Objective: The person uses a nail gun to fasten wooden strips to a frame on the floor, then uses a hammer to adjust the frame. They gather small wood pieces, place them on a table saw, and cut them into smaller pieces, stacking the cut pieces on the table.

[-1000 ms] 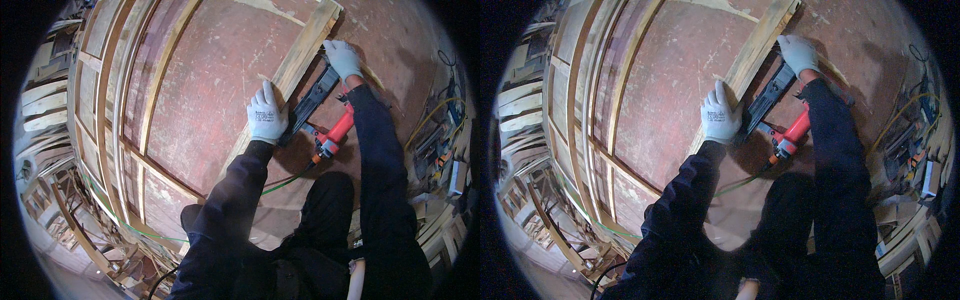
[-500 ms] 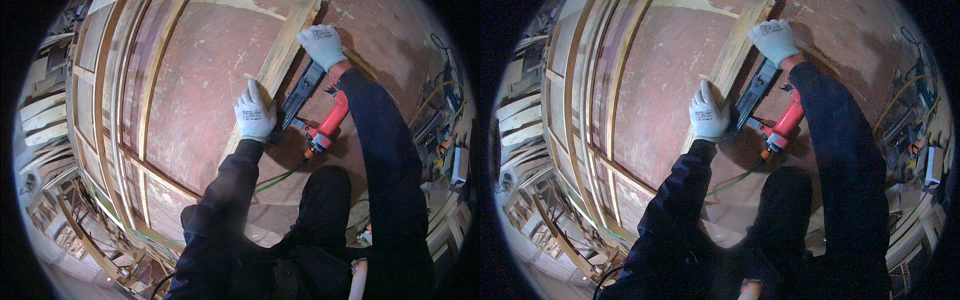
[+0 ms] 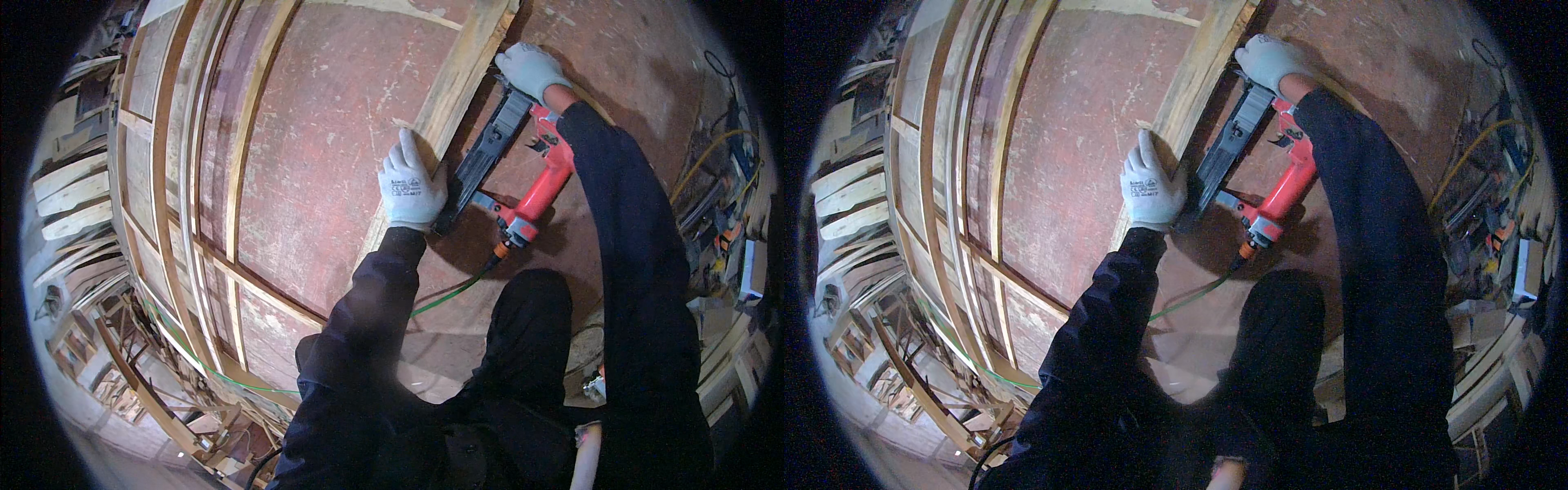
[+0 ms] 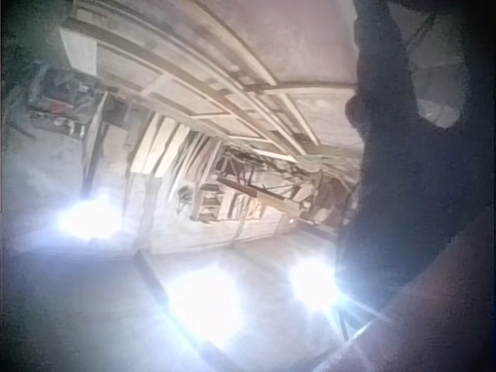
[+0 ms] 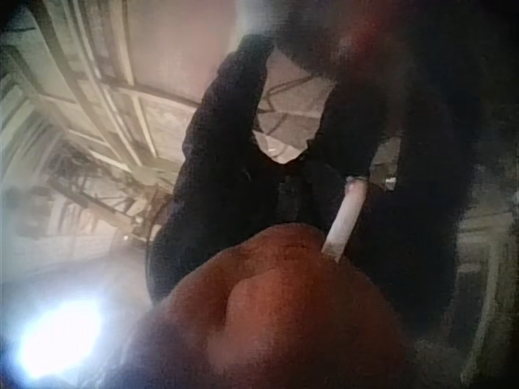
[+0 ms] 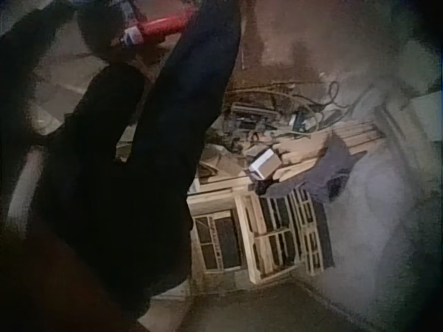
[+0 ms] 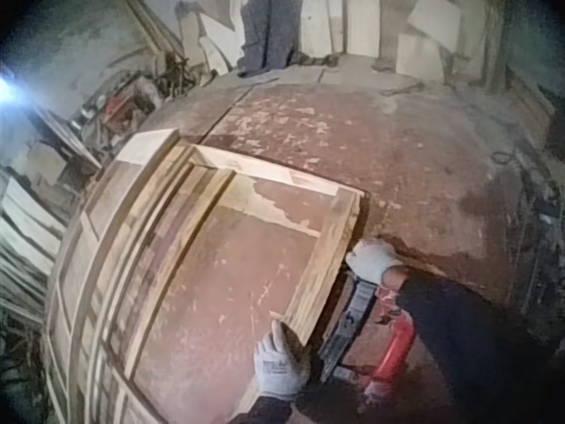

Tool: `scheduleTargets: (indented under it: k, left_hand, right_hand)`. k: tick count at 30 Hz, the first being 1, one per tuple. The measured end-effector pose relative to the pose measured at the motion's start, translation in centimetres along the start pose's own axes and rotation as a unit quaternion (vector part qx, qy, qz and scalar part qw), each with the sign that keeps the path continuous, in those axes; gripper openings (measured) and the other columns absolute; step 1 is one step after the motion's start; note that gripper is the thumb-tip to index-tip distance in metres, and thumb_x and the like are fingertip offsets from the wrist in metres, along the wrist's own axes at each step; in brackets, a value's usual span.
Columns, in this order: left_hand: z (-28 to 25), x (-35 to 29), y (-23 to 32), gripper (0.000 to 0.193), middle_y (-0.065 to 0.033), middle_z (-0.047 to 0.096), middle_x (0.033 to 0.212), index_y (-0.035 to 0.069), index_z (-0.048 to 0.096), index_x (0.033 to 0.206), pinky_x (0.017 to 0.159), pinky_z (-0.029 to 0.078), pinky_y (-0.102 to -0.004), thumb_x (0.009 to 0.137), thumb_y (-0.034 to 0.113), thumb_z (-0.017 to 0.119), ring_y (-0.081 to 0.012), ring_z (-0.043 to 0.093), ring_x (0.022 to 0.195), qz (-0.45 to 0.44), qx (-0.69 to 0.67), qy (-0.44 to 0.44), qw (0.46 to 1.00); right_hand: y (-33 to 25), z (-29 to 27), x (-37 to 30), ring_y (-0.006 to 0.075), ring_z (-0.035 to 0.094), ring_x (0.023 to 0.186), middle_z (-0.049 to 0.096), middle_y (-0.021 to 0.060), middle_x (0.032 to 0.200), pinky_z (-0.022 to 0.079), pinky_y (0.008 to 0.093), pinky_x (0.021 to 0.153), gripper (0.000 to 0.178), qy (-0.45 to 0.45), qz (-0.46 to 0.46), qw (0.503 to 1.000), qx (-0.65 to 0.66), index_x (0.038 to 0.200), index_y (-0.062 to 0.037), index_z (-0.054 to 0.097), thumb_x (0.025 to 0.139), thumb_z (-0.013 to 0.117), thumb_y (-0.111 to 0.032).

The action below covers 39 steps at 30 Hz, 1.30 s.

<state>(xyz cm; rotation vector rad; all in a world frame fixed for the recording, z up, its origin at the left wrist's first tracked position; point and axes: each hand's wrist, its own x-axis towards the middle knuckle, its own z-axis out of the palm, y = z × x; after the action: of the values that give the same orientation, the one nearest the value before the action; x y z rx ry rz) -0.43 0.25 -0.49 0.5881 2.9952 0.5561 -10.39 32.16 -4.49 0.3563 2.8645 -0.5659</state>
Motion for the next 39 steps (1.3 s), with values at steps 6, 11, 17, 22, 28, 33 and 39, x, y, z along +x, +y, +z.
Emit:
scheduleTargets:
  k: [6,11,17,22,28,33,39]
  left_hand:
    - [0.2,-0.1,-0.1,0.092,-0.0237,0.058,0.126,-0.002,0.033,0.156,0.092,0.046,-0.0565,0.084,0.034,0.079,-0.0434,0.059,0.109,-0.006,-0.003,-0.007,1.000]
    - [0.3,0.0,-0.1,0.092,-0.0235,0.058,0.126,-0.002,0.034,0.155,0.093,0.046,-0.0561,0.085,0.035,0.079,-0.0433,0.059,0.110,-0.010,-0.002,-0.006,1.000]
    - [0.3,-0.2,0.0,0.092,-0.0263,0.058,0.125,-0.004,0.033,0.155,0.092,0.048,-0.0549,0.085,0.034,0.078,-0.0445,0.060,0.109,-0.006,0.007,-0.006,1.000]
    - [0.1,-0.1,0.1,0.090,-0.0276,0.057,0.125,-0.004,0.031,0.156,0.092,0.049,-0.0546,0.087,0.033,0.077,-0.0459,0.059,0.108,0.002,0.016,-0.010,1.000]
    - [0.3,0.1,0.3,0.089,-0.0269,0.056,0.124,-0.004,0.031,0.156,0.091,0.049,-0.0549,0.088,0.032,0.076,-0.0459,0.059,0.107,0.012,0.019,0.008,1.000]
    - [0.8,0.0,0.2,0.090,-0.0268,0.058,0.121,-0.007,0.033,0.154,0.091,0.047,-0.0546,0.087,0.034,0.076,-0.0445,0.059,0.105,0.023,0.014,0.000,1.000]
    - [1.0,0.2,-0.7,0.089,-0.0269,0.058,0.121,-0.008,0.034,0.154,0.091,0.048,-0.0543,0.088,0.035,0.076,-0.0453,0.059,0.104,0.020,0.041,0.005,0.999]
  right_hand:
    - [-2.8,-3.9,-2.5,0.0198,0.068,0.089,0.073,0.0048,0.095,0.053,0.0355,0.079,0.037,0.023,-0.003,0.958,0.286,0.105,0.0012,0.073,0.103,0.061,-0.034]
    - [-2.8,-9.0,-11.0,0.0113,0.064,0.092,0.069,0.0011,0.099,0.052,0.0286,0.085,0.028,0.211,-0.150,0.858,0.444,0.109,0.0001,0.074,0.107,0.055,-0.021]
    - [-0.5,-3.8,-21.0,0.0154,0.065,0.094,0.070,0.0082,0.103,0.052,0.0319,0.084,0.025,0.288,0.174,0.873,0.353,0.116,-0.0019,0.071,0.101,0.065,-0.021]
    - [-1.7,1.5,-26.0,0.0219,0.064,0.105,0.067,0.0115,0.118,0.052,0.0394,0.096,0.038,0.267,0.231,0.874,0.333,0.127,0.0010,0.063,0.098,0.069,-0.022]
    - [-2.6,3.2,-24.9,0.0210,0.066,0.092,0.067,0.0058,0.102,0.054,0.0411,0.089,0.025,0.170,0.268,0.650,0.690,0.114,-0.0009,0.064,0.099,0.067,-0.021]
    - [-2.0,3.4,-22.8,0.0152,0.055,0.065,0.057,-0.0004,0.078,0.047,0.0352,0.068,0.019,0.010,0.234,0.390,0.890,0.091,-0.0096,0.056,0.098,0.064,-0.025]
    - [-0.9,4.1,-23.7,0.0127,0.044,0.058,0.044,-0.0036,0.066,0.038,0.0314,0.061,0.036,-0.118,0.157,0.317,0.928,0.074,-0.0155,0.046,0.096,0.064,-0.037]
